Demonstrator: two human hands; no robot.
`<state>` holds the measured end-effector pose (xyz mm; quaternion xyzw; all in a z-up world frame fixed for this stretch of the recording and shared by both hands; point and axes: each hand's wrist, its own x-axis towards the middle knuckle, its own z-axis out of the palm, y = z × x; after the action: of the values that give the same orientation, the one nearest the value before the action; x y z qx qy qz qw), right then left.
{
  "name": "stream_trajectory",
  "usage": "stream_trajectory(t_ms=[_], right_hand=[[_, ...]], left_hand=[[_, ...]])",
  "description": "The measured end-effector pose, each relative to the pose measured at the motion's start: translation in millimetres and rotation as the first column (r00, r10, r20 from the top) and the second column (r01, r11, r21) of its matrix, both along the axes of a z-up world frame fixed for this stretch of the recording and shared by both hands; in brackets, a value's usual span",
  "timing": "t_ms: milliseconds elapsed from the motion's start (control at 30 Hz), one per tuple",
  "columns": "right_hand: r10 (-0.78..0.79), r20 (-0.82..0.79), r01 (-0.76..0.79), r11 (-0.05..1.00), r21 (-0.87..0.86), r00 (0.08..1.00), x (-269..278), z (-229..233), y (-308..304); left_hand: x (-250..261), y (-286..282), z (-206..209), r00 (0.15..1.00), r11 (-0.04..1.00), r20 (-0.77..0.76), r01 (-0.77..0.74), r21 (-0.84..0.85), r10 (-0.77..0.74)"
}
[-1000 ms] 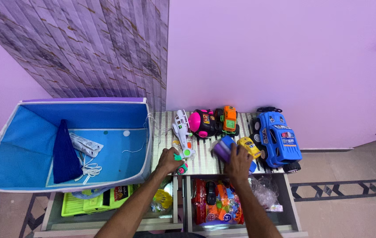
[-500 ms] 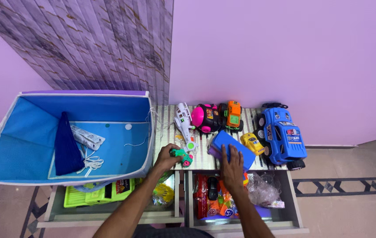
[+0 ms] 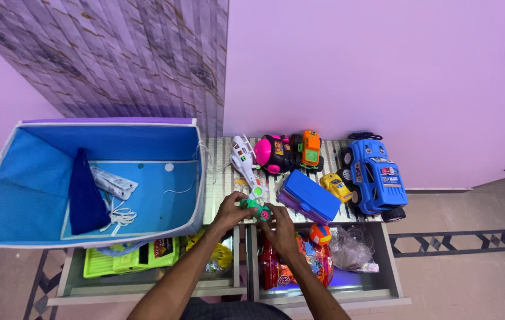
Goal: The person empties a blue storage bin, removes various items including toys and a pencil case, and then places them back into the bin. The person handles a toy helicopter, a pencil case, and other small items, organizing them within the bin.
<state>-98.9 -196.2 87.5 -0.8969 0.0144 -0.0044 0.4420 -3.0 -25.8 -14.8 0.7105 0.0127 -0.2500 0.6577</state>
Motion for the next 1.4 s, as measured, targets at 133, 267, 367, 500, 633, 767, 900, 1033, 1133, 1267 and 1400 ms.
stream_trajectory(t_ms=[133,267,367,500,633,767,900,1033,1133,1267,1400], right_hand=[[0.021,-0.048,-0.025,0.997,-0.079,0.999,13,-17,0],[0.018,-0.022,-0.022,0.983,-0.183,1.000,27,-29,13],[-0.018,-0.142,-0.012,0.978,-0.211,0.990,28,-26,20],[0.024,0.031,-0.018,0.984,-0.179,0.999,30,-28,18],[-0.009,0.345,0.064,0.987,-0.146,0.939,31,-27,3],[-0.322,0.342,0.288,0.946,0.149,0.883,47,-3,6],[-0.333,0.406,0.258,0.939,0.229,0.851,73,50,48],[-0.195,0.345,0.076,0.941,0.330,0.918,96,101,114],[-0.067,0.368,-0.057,0.947,0.317,0.928,103,126,173],[0.094,0.266,-0.120,0.989,0.082,0.959,100,143,220],[0.129,0.226,-0.124,0.992,-0.033,0.966,98,148,224]], left_hand=[[-1,14,-26,0.993,0.995,0.113,-0.031,0.094,0.021],[-13,28,-39,0.971,0.879,0.237,-0.109,0.464,-0.005],[-19,25,-5,0.975,0.881,0.219,-0.083,0.466,-0.024],[-24,19,94,0.914,0.955,0.339,0.136,0.265,-0.224],[-19,35,183,0.898,0.969,0.367,0.207,0.136,-0.243],[12,92,227,0.823,0.961,0.501,0.187,0.203,-0.266],[49,195,213,0.742,0.786,0.568,-0.091,0.611,-0.356],[82,304,168,0.737,0.221,0.035,0.156,0.963,-0.675],[90,342,113,0.517,-0.102,-0.119,0.061,0.993,-0.848],[102,353,47,0.464,-0.292,-0.257,-0.003,0.957,-0.848],[99,363,16,0.441,-0.250,-0.229,0.010,0.968,-0.868]])
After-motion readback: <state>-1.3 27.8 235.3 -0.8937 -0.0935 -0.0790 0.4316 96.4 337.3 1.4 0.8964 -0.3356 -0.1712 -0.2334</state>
